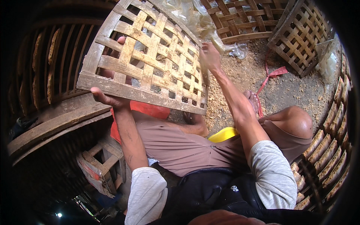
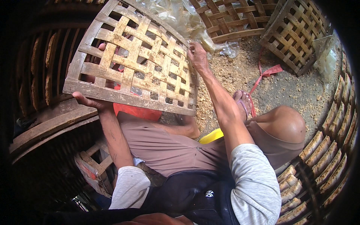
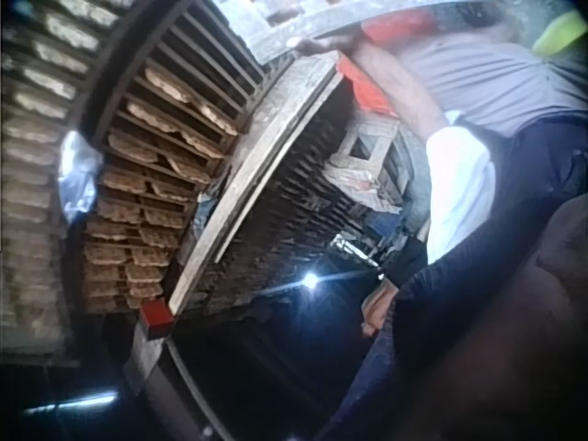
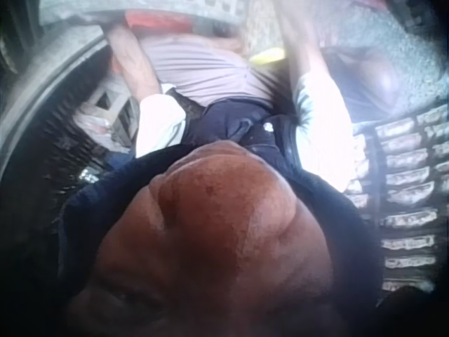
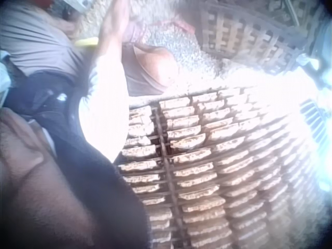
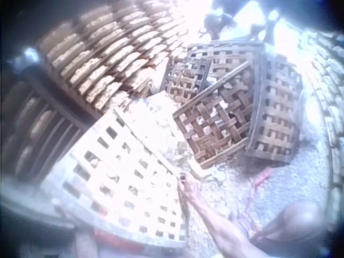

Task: The person sits on the floor and assembles bamboo trays by placing a red plastic sheet and a clear plastic sheet inside a woven bamboo frame. The person handles the trays and sheets by hand, arranging them on the floor.

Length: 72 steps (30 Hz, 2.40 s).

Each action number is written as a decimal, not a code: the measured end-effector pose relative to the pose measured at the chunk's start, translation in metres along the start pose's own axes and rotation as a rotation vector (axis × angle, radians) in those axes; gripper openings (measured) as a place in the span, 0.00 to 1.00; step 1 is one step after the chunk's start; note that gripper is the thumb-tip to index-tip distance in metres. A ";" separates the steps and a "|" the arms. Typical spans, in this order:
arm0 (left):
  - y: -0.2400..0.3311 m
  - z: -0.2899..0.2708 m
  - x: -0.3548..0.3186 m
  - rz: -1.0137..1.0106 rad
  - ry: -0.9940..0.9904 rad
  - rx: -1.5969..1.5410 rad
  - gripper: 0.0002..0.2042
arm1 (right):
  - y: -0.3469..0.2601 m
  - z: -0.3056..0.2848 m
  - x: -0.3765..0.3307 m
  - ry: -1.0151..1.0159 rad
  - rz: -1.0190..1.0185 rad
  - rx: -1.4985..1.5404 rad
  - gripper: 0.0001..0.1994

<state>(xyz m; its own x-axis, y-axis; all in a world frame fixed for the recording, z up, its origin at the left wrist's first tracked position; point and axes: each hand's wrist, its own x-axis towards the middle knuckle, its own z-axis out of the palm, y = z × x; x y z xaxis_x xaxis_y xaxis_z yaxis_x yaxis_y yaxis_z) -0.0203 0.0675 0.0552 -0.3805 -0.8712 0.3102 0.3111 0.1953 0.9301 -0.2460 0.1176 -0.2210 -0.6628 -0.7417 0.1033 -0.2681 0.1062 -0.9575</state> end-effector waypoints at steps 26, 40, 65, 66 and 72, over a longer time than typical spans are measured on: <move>0.000 -0.003 0.002 0.014 -0.006 -0.028 0.54 | 0.054 -0.006 -0.015 0.174 -0.042 -0.198 0.12; 0.003 -0.006 -0.001 0.031 -0.015 -0.046 0.54 | 0.008 0.006 -0.008 -0.022 0.067 -0.050 0.15; 0.005 -0.011 -0.002 0.041 -0.009 -0.061 0.54 | 0.038 0.010 -0.011 -0.007 -0.103 -0.224 0.07; 0.005 -0.010 -0.001 0.040 -0.014 -0.061 0.54 | 0.046 0.011 -0.011 -0.041 -0.053 -0.253 0.07; 0.001 -0.010 0.003 0.028 -0.029 -0.076 0.54 | 0.083 0.004 -0.020 -0.100 0.134 -0.243 0.09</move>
<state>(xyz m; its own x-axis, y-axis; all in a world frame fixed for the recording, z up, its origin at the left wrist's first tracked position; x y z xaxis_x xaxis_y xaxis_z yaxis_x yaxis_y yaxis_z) -0.0129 0.0603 0.0553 -0.3952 -0.8523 0.3425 0.3869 0.1837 0.9036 -0.2518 0.1385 -0.3037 -0.6345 -0.7707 -0.0582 -0.3505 0.3540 -0.8671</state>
